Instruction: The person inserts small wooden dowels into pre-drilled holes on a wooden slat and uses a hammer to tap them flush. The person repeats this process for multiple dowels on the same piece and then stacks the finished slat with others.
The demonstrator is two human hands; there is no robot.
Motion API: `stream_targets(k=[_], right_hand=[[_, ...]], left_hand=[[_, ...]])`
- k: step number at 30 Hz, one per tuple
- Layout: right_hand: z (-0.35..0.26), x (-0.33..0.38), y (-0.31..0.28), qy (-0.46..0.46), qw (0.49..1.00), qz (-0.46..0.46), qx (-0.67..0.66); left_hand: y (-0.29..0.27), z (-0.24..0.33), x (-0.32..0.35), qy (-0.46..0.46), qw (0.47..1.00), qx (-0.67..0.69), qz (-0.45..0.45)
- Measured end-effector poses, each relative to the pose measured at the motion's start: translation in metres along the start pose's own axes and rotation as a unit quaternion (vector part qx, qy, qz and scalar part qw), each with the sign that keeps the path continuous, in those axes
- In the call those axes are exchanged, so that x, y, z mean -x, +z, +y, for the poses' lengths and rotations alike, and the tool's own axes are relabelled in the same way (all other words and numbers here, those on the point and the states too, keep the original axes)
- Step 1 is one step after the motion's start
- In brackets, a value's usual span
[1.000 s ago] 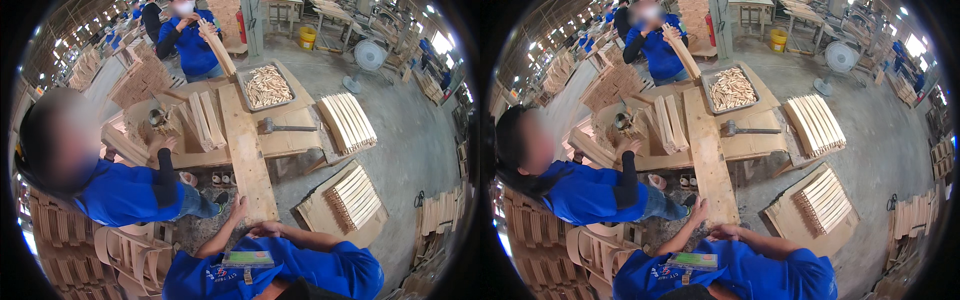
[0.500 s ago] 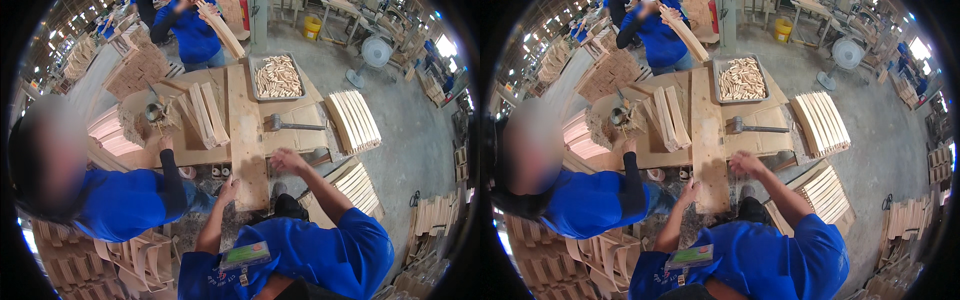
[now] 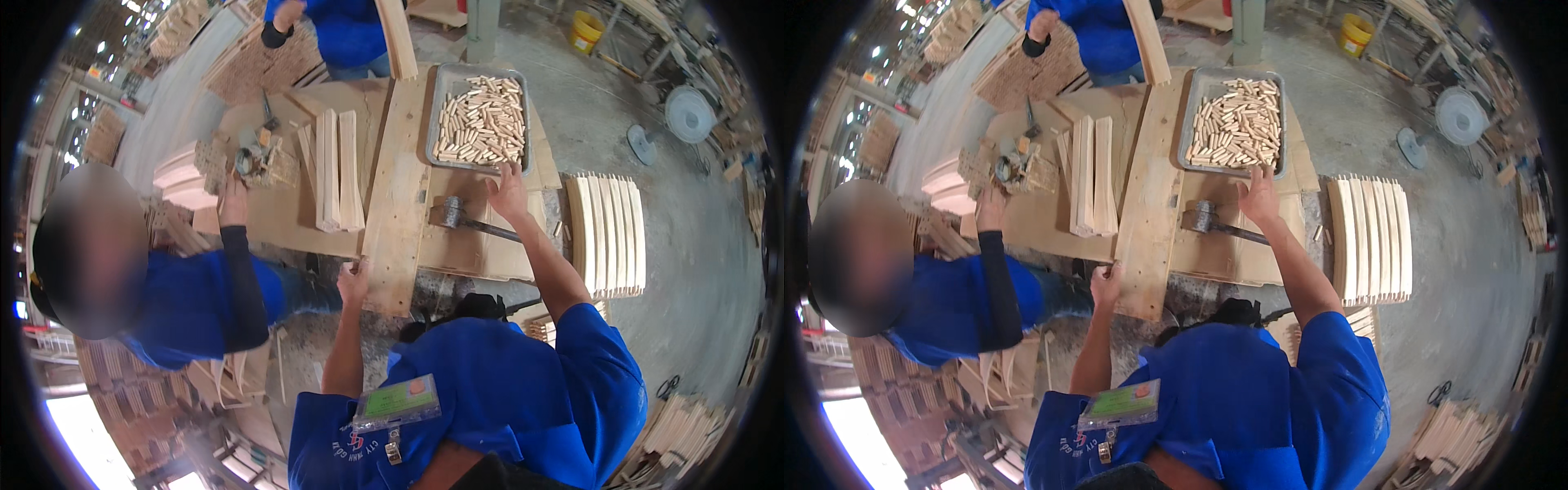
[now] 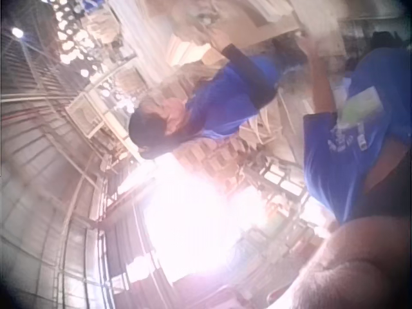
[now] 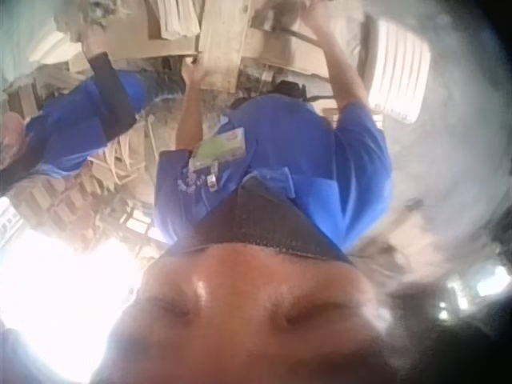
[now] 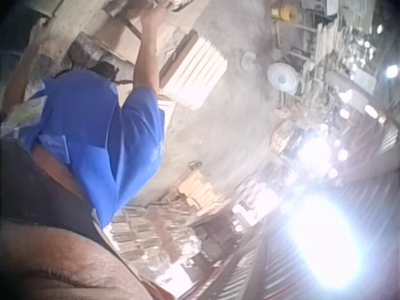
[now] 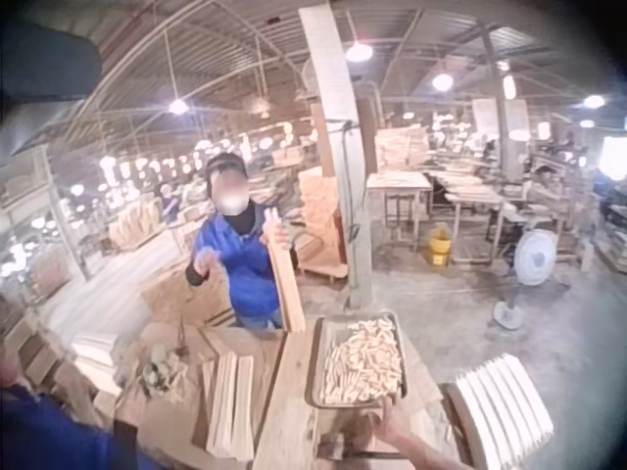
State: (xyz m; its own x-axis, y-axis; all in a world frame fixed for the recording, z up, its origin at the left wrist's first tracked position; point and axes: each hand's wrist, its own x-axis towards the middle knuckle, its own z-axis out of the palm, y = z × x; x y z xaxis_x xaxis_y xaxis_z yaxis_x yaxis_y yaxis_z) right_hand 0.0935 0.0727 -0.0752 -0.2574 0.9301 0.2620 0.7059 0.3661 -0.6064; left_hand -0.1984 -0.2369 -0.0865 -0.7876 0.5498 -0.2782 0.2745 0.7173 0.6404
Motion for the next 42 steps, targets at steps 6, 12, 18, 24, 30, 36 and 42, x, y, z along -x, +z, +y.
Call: stream_targets(k=[6, 12, 18, 24, 30, 36, 42], right_hand=[[0.018, -0.035, -0.007, -0.037, 0.987, -0.118, 0.105], [0.014, -0.034, -0.009, -0.087, 0.978, -0.15, 0.114], [0.004, -0.009, -0.021, -0.104, 0.98, -0.149, 0.082], [-0.016, 0.057, -0.039, -0.13, 0.989, -0.068, 0.028], [-0.026, 0.103, -0.048, -0.083, 0.972, -0.187, 0.116], [-0.032, 0.098, -0.045, -0.076, 0.967, -0.207, 0.13], [-0.02, 0.092, -0.046, -0.085, 0.972, -0.195, 0.097]], left_hand=[[0.003, -0.013, 0.049, -0.146, 0.988, 0.041, 0.013], [0.003, -0.011, 0.042, -0.103, 0.991, 0.058, 0.069], [-0.008, -0.001, 0.031, -0.214, 0.968, 0.133, -0.02], [-0.046, 0.024, -0.01, -0.02, 0.981, -0.191, 0.027], [-0.075, 0.106, -0.1, 0.06, 0.989, -0.048, 0.129], [-0.045, 0.166, -0.195, 0.075, 0.986, -0.139, 0.057], [-0.006, 0.203, -0.208, 0.027, 0.964, -0.264, 0.034]])
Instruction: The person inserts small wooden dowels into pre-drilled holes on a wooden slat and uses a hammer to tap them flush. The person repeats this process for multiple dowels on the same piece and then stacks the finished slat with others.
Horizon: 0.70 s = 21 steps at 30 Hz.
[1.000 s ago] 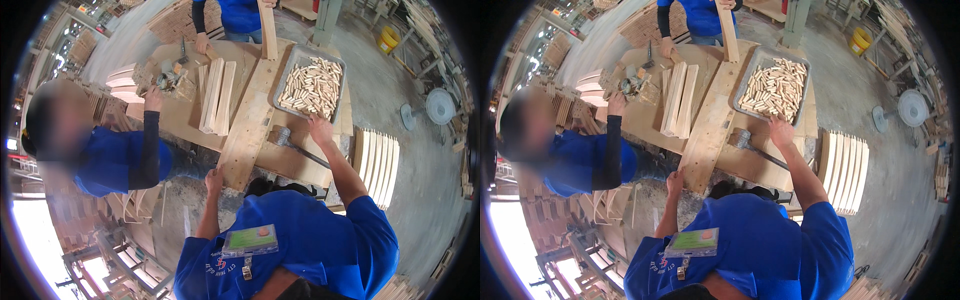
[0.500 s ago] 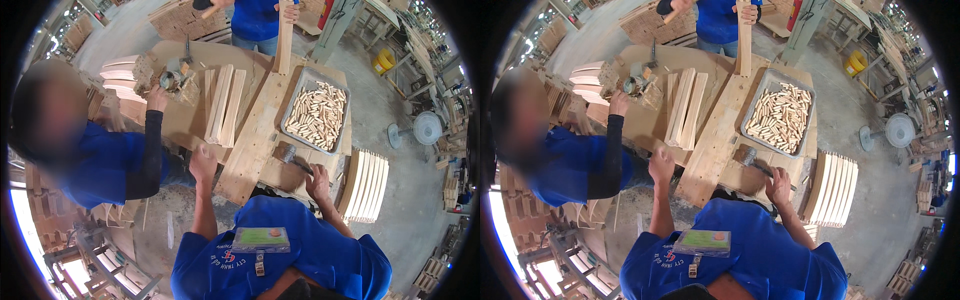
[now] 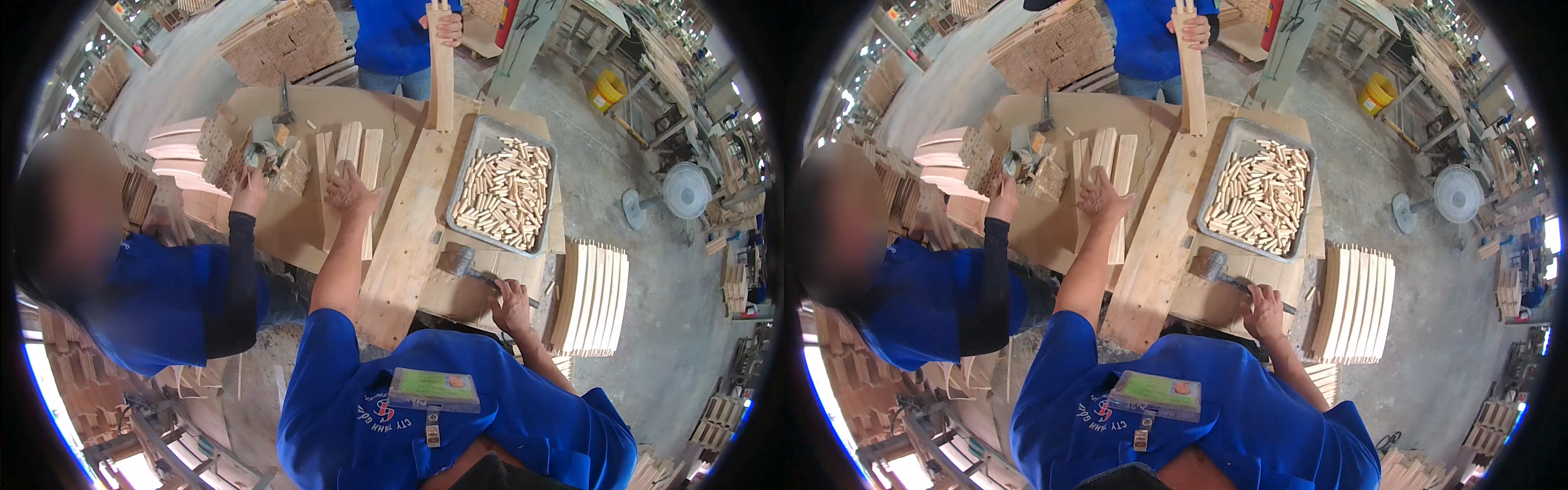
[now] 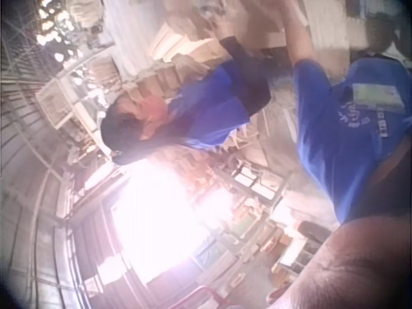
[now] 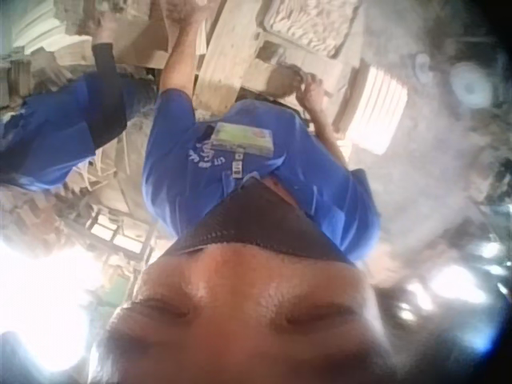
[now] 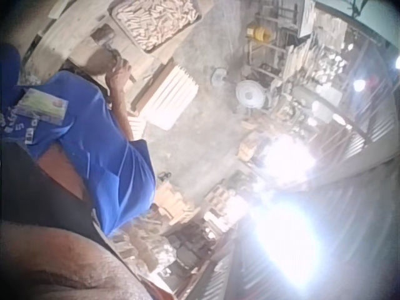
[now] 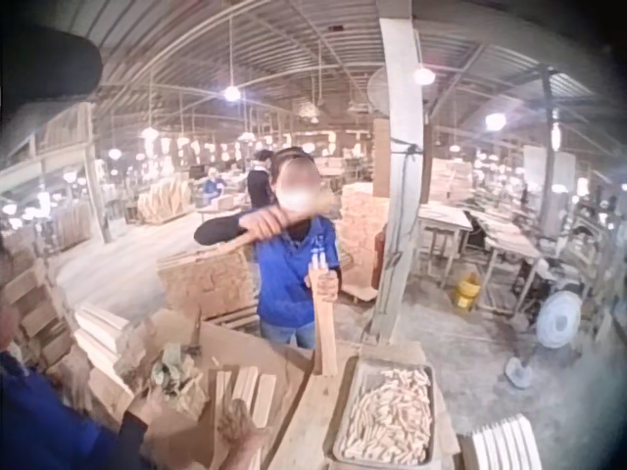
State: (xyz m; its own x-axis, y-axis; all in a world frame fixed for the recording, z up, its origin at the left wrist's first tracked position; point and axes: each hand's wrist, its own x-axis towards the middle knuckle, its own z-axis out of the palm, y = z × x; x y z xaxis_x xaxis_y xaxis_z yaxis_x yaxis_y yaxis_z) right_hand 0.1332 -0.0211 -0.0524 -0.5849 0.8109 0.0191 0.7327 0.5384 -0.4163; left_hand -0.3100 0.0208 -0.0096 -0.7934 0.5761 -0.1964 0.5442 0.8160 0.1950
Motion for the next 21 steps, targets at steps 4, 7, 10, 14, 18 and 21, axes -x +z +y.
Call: stream_targets(k=[4, 7, 10, 14, 18, 21], right_hand=[[0.022, -0.004, -0.005, -0.035, 0.998, -0.019, -0.04], [0.031, -0.012, -0.018, -0.003, 0.994, -0.077, -0.078], [0.043, -0.023, -0.027, -0.001, 0.988, -0.1, -0.121], [0.045, -0.036, -0.036, 0.035, 0.971, -0.129, -0.198], [0.034, -0.056, -0.032, 0.076, 0.913, -0.161, -0.366], [-0.013, -0.096, -0.031, 0.069, 0.825, -0.17, -0.534]], left_hand=[[-0.005, 0.005, -0.005, -0.01, 0.999, -0.036, -0.004], [-0.008, 0.008, -0.002, -0.017, 0.999, -0.051, 0.006], [-0.018, 0.007, -0.005, -0.016, 1.0, -0.018, -0.005], [-0.031, 0.0, 0.009, -0.027, 0.998, 0.06, -0.01], [-0.037, -0.002, 0.054, 0.052, 0.985, 0.16, 0.035], [-0.036, 0.027, 0.112, 0.153, 0.958, 0.237, 0.054]])
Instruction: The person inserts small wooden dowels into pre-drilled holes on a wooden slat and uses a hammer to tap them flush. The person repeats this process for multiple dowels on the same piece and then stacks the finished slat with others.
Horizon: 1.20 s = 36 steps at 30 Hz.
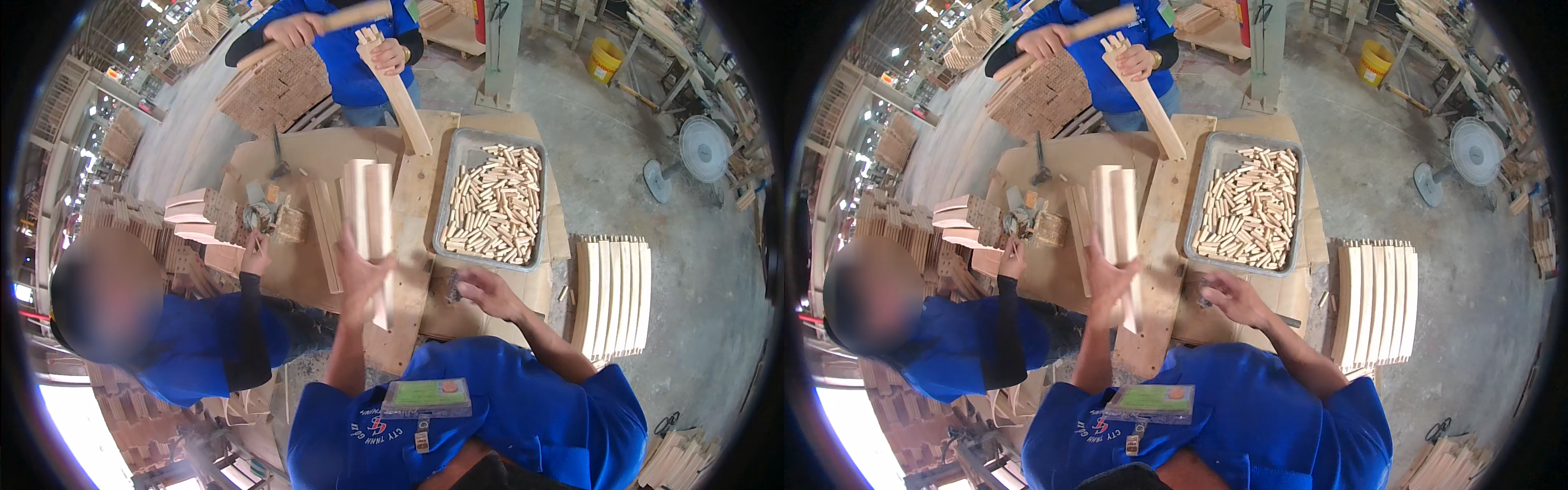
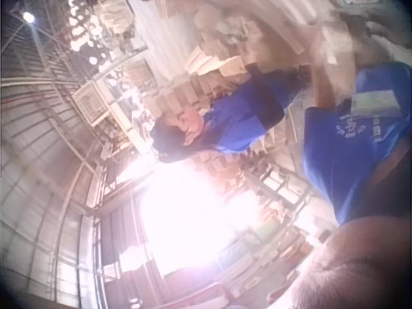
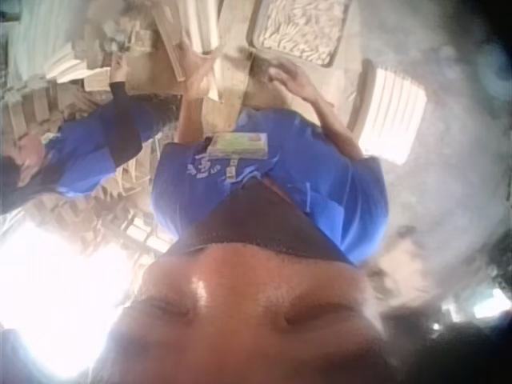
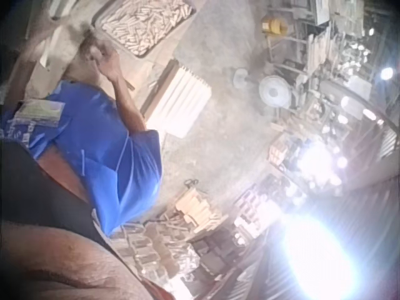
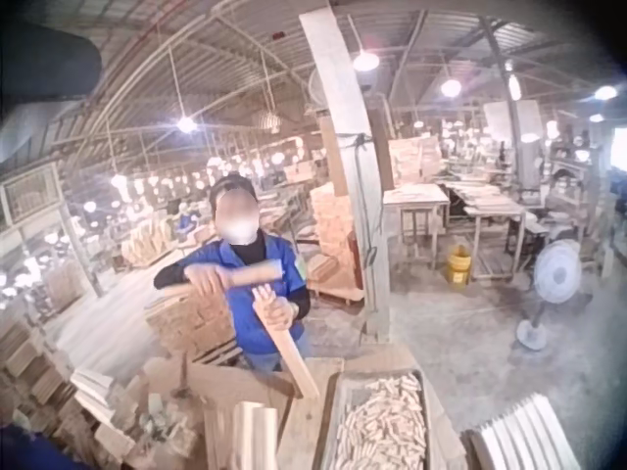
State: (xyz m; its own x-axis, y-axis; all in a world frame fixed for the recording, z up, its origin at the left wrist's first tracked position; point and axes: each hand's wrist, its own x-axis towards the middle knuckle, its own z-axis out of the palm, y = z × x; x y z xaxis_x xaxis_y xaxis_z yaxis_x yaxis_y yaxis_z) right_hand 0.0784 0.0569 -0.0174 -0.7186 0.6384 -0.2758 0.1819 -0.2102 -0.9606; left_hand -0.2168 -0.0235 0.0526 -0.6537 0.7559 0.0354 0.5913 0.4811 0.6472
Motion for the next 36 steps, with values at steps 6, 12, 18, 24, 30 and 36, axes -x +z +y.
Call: stream_targets(k=[6, 12, 18, 24, 30, 36], right_hand=[[-0.071, -0.051, 0.065, -0.041, 0.989, -0.043, -0.136], [-0.075, -0.041, 0.064, -0.043, 0.979, -0.004, -0.198], [-0.077, -0.042, 0.059, -0.144, 0.964, 0.004, -0.224], [-0.101, -0.02, 0.015, -0.202, 0.969, 0.036, -0.138], [-0.129, 0.008, -0.044, -0.275, 0.939, 0.091, 0.183], [-0.178, 0.035, -0.08, -0.345, 0.779, 0.038, 0.522]], left_hand=[[0.022, 0.047, 0.066, 0.16, 0.986, 0.04, -0.029], [0.027, 0.027, 0.063, 0.177, 0.965, 0.188, -0.034], [0.04, 0.024, 0.057, 0.209, 0.934, 0.289, -0.004], [0.034, 0.03, 0.06, 0.192, 0.936, 0.294, 0.007], [0.018, 0.037, 0.051, 0.216, 0.927, 0.306, -0.027], [0.013, 0.036, 0.042, 0.225, 0.905, 0.353, -0.073]])
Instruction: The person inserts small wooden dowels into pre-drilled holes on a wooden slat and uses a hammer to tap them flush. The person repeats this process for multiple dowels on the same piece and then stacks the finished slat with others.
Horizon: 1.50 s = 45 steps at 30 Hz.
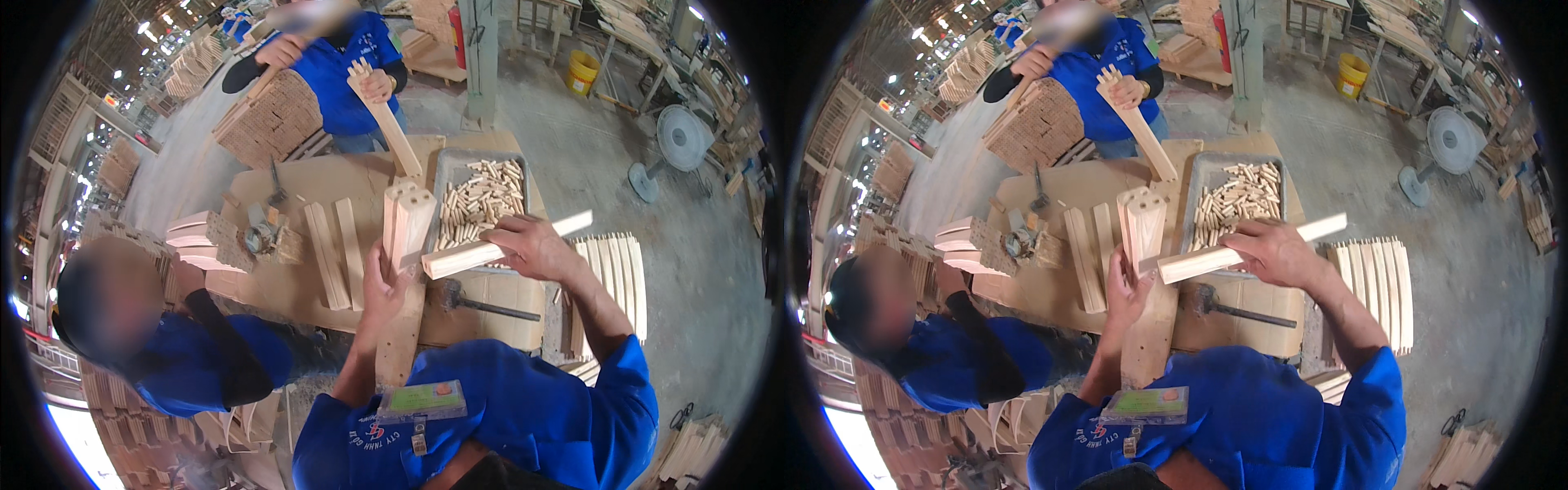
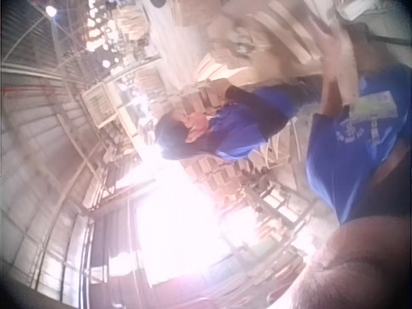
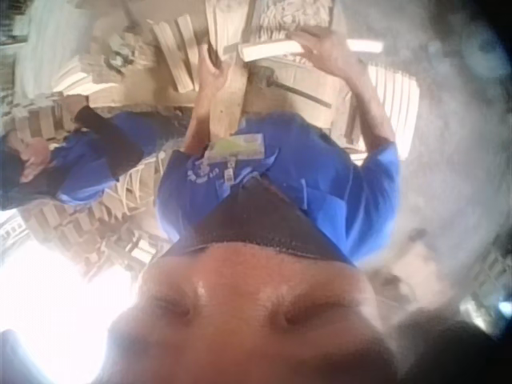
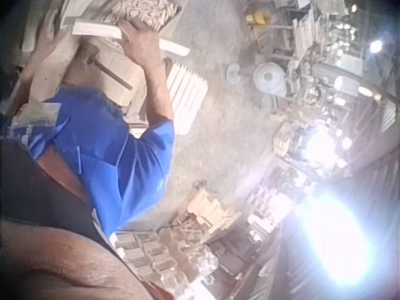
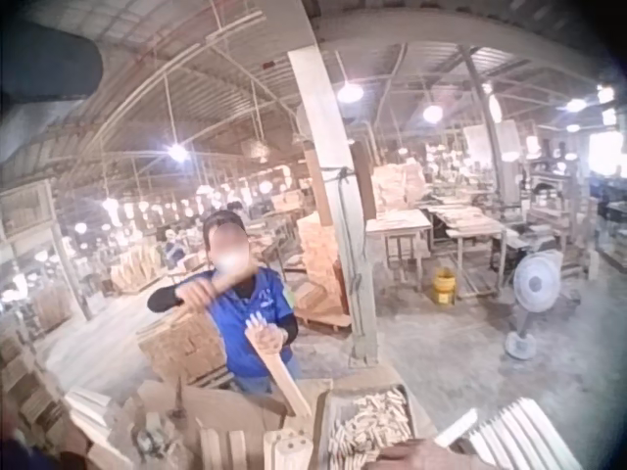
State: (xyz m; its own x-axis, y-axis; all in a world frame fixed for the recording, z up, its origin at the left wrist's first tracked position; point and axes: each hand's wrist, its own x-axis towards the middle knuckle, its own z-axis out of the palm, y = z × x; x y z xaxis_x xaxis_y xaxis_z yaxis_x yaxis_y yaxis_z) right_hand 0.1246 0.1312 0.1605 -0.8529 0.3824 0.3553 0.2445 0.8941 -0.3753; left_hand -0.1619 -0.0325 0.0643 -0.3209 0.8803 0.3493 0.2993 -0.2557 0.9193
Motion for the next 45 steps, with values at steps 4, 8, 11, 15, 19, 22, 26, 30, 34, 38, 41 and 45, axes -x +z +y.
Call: stream_targets(k=[4, 8, 11, 15, 19, 22, 26, 30, 34, 38, 41, 45], right_hand=[[0.003, -0.005, 0.004, -0.088, 0.984, -0.074, 0.138], [-0.003, -0.013, 0.014, -0.044, 0.993, -0.088, 0.069], [-0.002, -0.013, 0.024, 0.054, 0.988, -0.016, -0.144], [-0.002, -0.012, 0.057, 0.145, 0.844, 0.135, -0.499], [-0.024, -0.033, 0.085, 0.243, 0.731, 0.156, -0.619], [-0.031, -0.048, 0.114, 0.23, 0.727, 0.145, -0.631], [-0.062, -0.06, 0.139, 0.172, 0.712, 0.204, -0.65], [-0.082, -0.066, 0.151, 0.15, 0.718, 0.222, -0.643], [-0.084, -0.073, 0.164, 0.139, 0.754, 0.238, -0.597], [-0.091, -0.078, 0.16, 0.137, 0.758, 0.147, -0.621], [-0.095, -0.088, 0.173, 0.047, 0.797, 0.189, -0.572], [-0.09, -0.1, 0.187, -0.064, 0.863, 0.189, -0.465]], left_hand=[[-0.01, -0.005, -0.009, -0.141, 0.988, 0.022, -0.058], [-0.012, -0.016, -0.005, -0.11, 0.993, 0.015, -0.031], [-0.016, -0.021, 0.002, -0.116, 0.991, 0.064, -0.011], [-0.004, -0.009, -0.005, -0.124, 0.989, 0.068, 0.031], [0.008, -0.007, -0.01, -0.11, 0.987, 0.092, 0.072], [0.024, -0.003, -0.017, -0.1, 0.989, 0.077, 0.08], [0.038, 0.003, -0.011, -0.024, 0.992, 0.07, 0.101], [0.038, 0.007, -0.008, -0.018, 0.991, 0.051, 0.121], [0.029, 0.012, -0.004, -0.029, 0.992, 0.033, 0.114], [0.016, 0.011, 0.0, -0.007, 0.992, 0.017, 0.125], [0.003, 0.011, -0.001, 0.07, 0.989, -0.013, 0.129], [-0.011, 0.016, 0.015, 0.009, 0.991, 0.1, 0.086]])
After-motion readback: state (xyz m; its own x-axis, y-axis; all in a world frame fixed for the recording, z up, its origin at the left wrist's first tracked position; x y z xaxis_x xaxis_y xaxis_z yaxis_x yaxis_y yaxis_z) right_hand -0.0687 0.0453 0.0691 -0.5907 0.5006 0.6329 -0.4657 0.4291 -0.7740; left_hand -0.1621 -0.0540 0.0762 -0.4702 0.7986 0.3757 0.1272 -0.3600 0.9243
